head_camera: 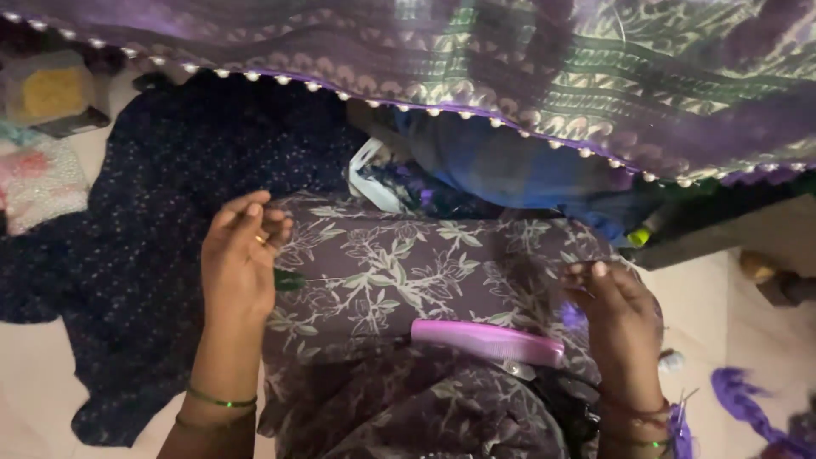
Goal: Attaching decorative purple trim to a garment using a needle and thread.
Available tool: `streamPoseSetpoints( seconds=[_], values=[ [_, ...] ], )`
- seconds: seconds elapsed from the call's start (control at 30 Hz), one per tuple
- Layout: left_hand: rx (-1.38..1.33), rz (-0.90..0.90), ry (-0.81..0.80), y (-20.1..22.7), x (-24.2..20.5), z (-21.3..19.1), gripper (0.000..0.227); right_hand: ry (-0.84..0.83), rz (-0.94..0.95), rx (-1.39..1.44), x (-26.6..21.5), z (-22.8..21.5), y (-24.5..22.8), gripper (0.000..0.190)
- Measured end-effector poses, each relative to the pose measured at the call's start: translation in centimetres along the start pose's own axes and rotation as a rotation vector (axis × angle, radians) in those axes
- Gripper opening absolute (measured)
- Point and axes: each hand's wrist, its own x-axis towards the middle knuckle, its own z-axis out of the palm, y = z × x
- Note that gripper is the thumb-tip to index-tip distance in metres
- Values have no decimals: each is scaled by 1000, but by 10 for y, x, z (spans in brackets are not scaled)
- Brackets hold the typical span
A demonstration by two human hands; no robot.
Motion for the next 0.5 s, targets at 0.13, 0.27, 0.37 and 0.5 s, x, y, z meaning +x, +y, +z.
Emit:
streamPoseSetpoints(
  seconds=[0.13,0.27,0.37,0.5],
  values=[
    [-52,-34,-52,-27,0,0,19,6,-68,-97,0,-8,-13,25],
    [-103,-92,-100,-65,1,22,17,149,-130,-218,-10,-40,-47,30],
    [-102,-154,-136,-96,-2,45,13,271,-206,-242,-13,-76,-50,28],
    [185,-275,-288,-113,-26,91,19,520,-241,-1176,-11,-122,9,34]
  ],
)
